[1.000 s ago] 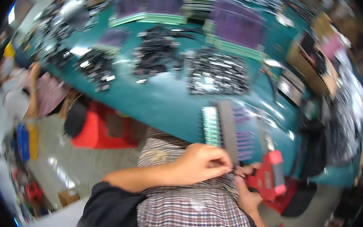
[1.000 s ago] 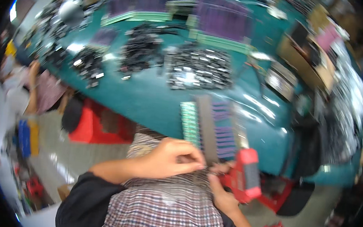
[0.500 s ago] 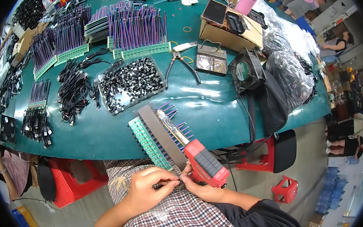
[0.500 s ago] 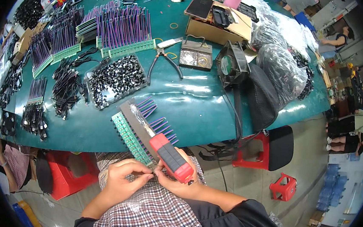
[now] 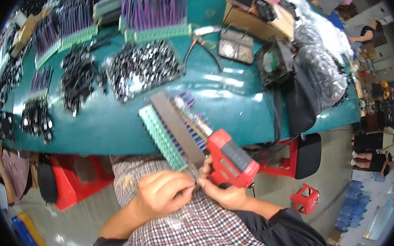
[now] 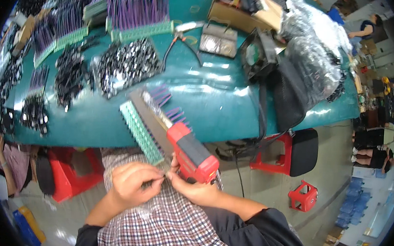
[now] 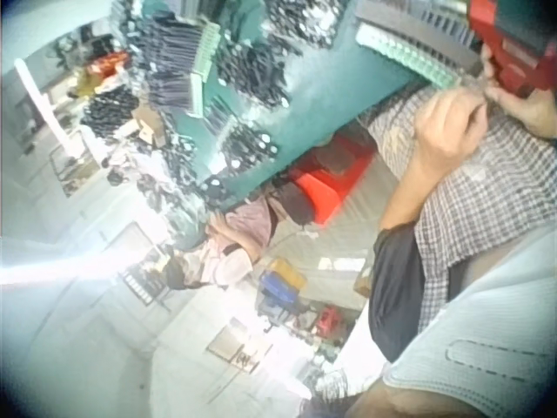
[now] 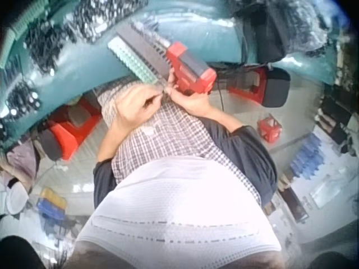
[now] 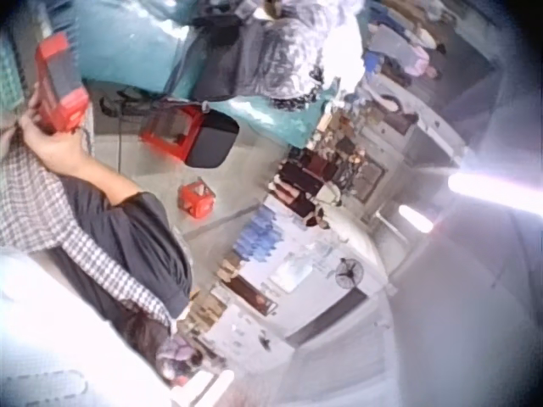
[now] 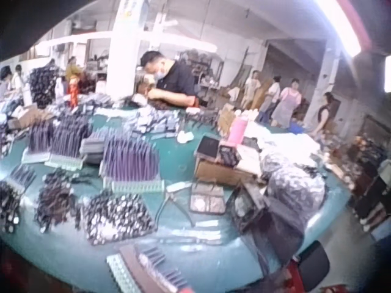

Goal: Soldering wires and components onto small green circuit boards at an assembly station.

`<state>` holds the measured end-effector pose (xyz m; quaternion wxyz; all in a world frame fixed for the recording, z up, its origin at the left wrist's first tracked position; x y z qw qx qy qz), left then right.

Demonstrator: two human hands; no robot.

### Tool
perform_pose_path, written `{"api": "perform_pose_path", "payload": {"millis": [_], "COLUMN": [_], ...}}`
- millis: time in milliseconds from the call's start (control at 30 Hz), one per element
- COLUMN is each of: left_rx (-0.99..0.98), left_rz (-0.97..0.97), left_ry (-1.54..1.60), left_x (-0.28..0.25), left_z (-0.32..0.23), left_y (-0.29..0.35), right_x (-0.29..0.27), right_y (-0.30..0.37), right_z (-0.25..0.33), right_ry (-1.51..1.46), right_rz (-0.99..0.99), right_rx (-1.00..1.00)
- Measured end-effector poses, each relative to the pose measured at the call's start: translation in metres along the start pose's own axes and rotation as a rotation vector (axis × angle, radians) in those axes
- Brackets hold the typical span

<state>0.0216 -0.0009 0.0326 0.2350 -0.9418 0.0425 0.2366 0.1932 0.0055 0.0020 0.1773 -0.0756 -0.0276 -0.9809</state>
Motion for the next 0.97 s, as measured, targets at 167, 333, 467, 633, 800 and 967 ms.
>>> {"api": "perform_pose_path", "payload": {"millis": [167, 333, 467, 633, 800, 967], "left_rx": [0.064, 0.055, 0.013, -0.235, -0.377, -0.391], "left_rz": [-0.015, -0.07, -0.097, -0.157, -0.173, -0.17], "left_ry": [-0.052, -0.025, -0.032, -0.065, -0.041, -0.022], "left_x": [0.0, 0.004, 0.002, -0.014, -0.008, -0.002], "left_z": [-0.002, 0.005, 0.006, 0.048, 0.06, 0.064], "left_y": [0.0, 0.004, 0.006, 0.017, 0.025, 0.024], "right_x": [-0.002, -0.001, -0.001, -0.013, -0.037, -0.052], "right_y": [-0.003, -0.008, -0.004, 0.006, 0.026, 0.041], "right_z": [0.011, 0.011, 0.011, 0.018, 0.017, 0.014], "right_ry": [-0.02, -0.091, 0.008, 0.092, 0.129, 0.34], "right_rz": [0.015, 0.048, 0.042, -0.172, -0.1, 0.068], "right_rx": [-0.061, -0.078, -0.021, 0.057, 0.116, -0.056]}}
Point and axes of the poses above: each hand's wrist, its own y-axis away from the middle knuckle, its own x-axis out of the palm, z = x × y, the point moved 4 cm from there along -y, towards the middle knuckle, and after that the axes turned 7 degrees about -x, right-handed, at the moved point
